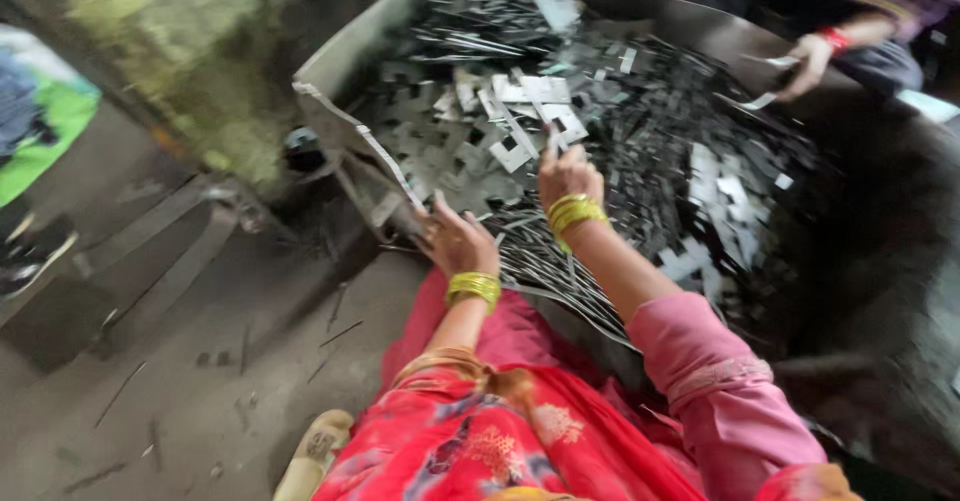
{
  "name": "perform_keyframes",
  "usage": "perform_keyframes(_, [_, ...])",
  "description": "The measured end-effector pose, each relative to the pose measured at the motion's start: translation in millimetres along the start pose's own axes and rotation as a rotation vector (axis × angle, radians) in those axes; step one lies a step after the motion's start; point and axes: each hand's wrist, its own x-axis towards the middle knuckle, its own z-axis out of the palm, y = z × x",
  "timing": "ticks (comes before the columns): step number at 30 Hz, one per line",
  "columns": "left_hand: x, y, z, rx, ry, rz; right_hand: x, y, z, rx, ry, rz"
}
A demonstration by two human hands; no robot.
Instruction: The person sits on the floor and repeatedly picks up small metal plates and thin metal rods from a large pile. She inserts the rods into holes in the plates and places the assembled units into a separate pile to her right. The process continues with consistent hand movements and no tools visible.
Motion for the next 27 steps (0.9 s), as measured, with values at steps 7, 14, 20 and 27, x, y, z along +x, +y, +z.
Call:
perform_keyframes(7, [3.1, -6.4, 0.3, -0.18, -0.03, -0.089, -98.6, 10.4, -43.4, 0.098, -0.071, 0.058])
perform_keyframes(14, [5.3, -28.1, 36.7, -0.246, 0.031, -0.064, -184.7, 47.7, -77.4, 0.144, -0.304, 0.069])
perform_keyframes(20, [4.7, -38.6, 34.1, -0.547, 0.108, 0.059, -204.5, 65.6, -131.0, 0.446, -0.391, 0.252])
perform_keyframes(27, [-13.6, -41.5, 2.7, -0.64, 0.138, 0.008, -128.0, -17.8, -154.1, 0.739, -0.494, 0.225])
